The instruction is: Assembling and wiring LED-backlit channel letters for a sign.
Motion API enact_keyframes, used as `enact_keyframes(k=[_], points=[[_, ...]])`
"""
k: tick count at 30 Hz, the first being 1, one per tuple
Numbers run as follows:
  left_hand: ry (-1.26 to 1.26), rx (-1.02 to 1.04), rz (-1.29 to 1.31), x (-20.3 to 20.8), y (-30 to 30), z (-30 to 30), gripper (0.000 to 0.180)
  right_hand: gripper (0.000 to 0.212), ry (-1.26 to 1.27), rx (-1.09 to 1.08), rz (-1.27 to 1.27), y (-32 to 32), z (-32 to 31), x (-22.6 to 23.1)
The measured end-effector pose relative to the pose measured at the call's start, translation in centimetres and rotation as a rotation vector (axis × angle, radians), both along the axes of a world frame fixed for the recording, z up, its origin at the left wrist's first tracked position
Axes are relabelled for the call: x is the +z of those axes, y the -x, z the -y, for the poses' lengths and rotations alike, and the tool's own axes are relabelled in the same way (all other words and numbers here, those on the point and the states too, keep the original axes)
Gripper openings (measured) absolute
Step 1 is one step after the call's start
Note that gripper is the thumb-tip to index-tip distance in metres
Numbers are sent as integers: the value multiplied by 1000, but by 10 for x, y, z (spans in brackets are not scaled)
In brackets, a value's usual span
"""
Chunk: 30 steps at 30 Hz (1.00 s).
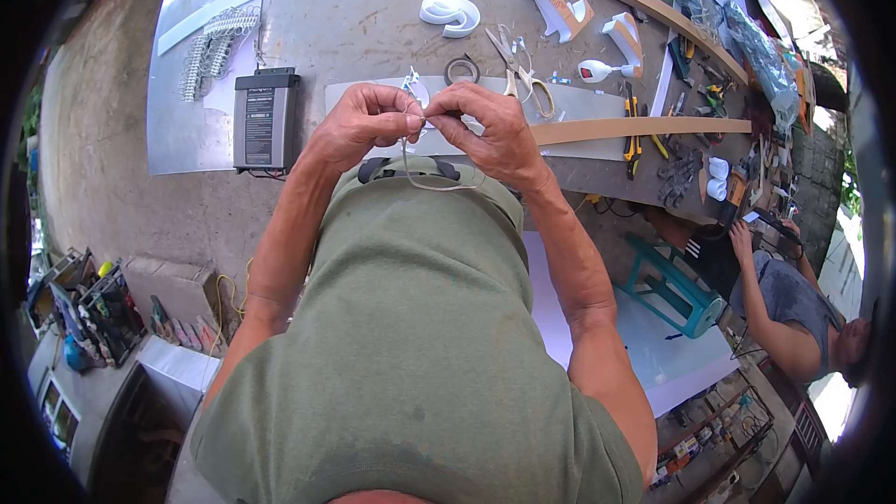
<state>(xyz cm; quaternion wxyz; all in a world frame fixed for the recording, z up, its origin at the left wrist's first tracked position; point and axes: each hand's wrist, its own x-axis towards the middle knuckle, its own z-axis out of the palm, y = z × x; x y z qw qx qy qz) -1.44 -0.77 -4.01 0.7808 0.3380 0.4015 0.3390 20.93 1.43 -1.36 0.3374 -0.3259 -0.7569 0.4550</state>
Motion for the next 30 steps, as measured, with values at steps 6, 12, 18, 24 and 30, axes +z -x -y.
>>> enact_keyframes(k=[6, 12, 18, 24, 30], points=[[9, 1, 11, 1, 0, 0, 13, 18, -73, 18, 16, 1, -2, 1], [-39, 11, -58, 5, -2, 2, 17, 17, -186, -56, 51, 6, 2, 1], [-107, 63, -90, 5, -3, 1, 18, 15, -148, -172, 54, 15, 6, 7], [-103, 129, -29, 1, -6, 2, 11, 13, -13, -285, -55, 21, 12, -1], [-108, 152, -7, 1, -8, 4, 10, 13, 85, -334, -79, 23, 20, -2]])
